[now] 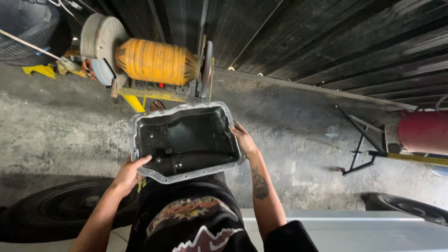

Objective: The person holds a rectangular metal part and repeatedly presses its edges against a rotating grinding wheel. They rotate and reposition the part to grind different sides and corners, maintaining contact with the wheel throughout the process.

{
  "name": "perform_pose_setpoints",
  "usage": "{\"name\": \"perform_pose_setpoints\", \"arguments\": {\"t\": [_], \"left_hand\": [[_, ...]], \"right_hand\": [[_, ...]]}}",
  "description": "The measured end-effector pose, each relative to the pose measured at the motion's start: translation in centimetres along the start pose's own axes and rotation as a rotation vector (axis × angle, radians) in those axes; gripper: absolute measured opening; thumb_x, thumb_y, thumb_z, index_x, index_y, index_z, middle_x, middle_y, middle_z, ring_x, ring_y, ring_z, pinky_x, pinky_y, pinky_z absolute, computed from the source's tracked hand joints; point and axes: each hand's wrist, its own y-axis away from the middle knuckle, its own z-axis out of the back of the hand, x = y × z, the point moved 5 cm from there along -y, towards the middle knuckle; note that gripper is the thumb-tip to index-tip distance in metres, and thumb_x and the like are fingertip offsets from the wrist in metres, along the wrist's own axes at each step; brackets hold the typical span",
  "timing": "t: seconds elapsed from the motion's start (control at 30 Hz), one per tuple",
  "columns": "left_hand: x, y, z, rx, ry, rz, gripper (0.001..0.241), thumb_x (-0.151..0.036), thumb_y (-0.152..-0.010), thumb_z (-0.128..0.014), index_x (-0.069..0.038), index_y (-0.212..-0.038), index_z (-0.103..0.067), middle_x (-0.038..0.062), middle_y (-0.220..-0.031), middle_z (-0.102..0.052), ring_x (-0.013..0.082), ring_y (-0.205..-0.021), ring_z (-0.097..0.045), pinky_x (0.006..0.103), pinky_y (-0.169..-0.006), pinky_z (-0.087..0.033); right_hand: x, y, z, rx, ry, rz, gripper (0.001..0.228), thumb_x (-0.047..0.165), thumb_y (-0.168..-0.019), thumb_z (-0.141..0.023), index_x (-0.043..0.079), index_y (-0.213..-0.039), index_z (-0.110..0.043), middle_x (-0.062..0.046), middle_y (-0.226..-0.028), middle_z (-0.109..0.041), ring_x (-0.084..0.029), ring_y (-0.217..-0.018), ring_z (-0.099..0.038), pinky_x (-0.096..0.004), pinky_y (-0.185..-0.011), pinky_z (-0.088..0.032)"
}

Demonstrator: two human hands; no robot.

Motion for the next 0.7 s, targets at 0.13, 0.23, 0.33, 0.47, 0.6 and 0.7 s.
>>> {"name": "perform_pose_setpoints", "arguments": {"t": [0.13,0.23,0.33,0.47,0.6,0.7], "left_hand": [[0.9,-1.5,1.8,-0.023,0.054,-0.082,0.035,-0.007,-0.088,-0.070,-0.002,-0.119,-0.057,0.006,-0.096,-0.064,0.0183,-0.084,-0.064,0.0359,-0.074,-0.054],[0.6,-2.2,1.7,-0.012,0.113,-0.129,0.029,-0.007,-0.090,-0.072,-0.003,-0.114,-0.057,0.004,-0.089,-0.056,0.0185,-0.079,-0.058,0.0385,-0.072,-0.053],[-0.8,-1.4,1.0,-0.053,0.170,-0.088,0.019,-0.006,-0.086,-0.065,-0.005,-0.104,-0.059,0.004,-0.086,-0.057,0.0187,-0.079,-0.060,0.0380,-0.077,-0.055],[-4.3,-0.5,-0.8,-0.083,0.232,-0.029,0.005,-0.007,-0.085,-0.056,-0.002,-0.086,-0.055,0.011,-0.089,-0.061,0.0236,-0.086,-0.067,0.0419,-0.085,-0.059],[-6.5,0.0,-2.6,-0.050,0.277,-0.083,0.012,-0.008,-0.090,-0.058,-0.001,-0.082,-0.053,0.013,-0.090,-0.054,0.0280,-0.088,-0.062,0.0511,-0.092,-0.062],[-8.0,-0.6,-3.2,-0.045,0.325,-0.098,0.009,-0.008,-0.088,-0.056,-0.002,-0.081,-0.053,0.013,-0.089,-0.056,0.0290,-0.088,-0.063,0.0539,-0.089,-0.059]], "right_hand": [[1.3,-0.7,-1.8,0.137,-0.011,0.012,0.071,0.015,-0.089,-0.064,-0.004,-0.153,-0.039,-0.014,-0.144,-0.060,-0.020,-0.130,-0.057,-0.030,-0.109,-0.042],[2.8,-1.3,-2.9,0.204,0.068,0.001,0.073,0.008,-0.081,-0.065,-0.004,-0.150,-0.047,-0.016,-0.130,-0.067,-0.022,-0.113,-0.066,-0.033,-0.099,-0.050],[3.7,-2.4,-3.4,0.219,0.074,-0.064,0.069,0.007,-0.079,-0.063,0.000,-0.147,-0.052,-0.014,-0.119,-0.072,-0.022,-0.100,-0.070,-0.034,-0.090,-0.055],[3.3,-4.6,-3.6,0.271,-0.128,-0.294,0.047,0.008,-0.083,-0.063,-0.002,-0.129,-0.061,-0.016,-0.102,-0.073,-0.024,-0.083,-0.072,-0.038,-0.076,-0.060],[3.0,-6.8,-3.5,0.268,-0.145,-0.333,0.032,0.009,-0.085,-0.061,-0.004,-0.114,-0.068,-0.016,-0.092,-0.073,-0.025,-0.074,-0.072,-0.038,-0.071,-0.061],[3.0,-8.5,-3.7,0.309,-0.213,-0.379,0.027,0.013,-0.089,-0.062,-0.005,-0.109,-0.067,-0.017,-0.089,-0.071,-0.027,-0.071,-0.070,-0.041,-0.068,-0.060]]}}
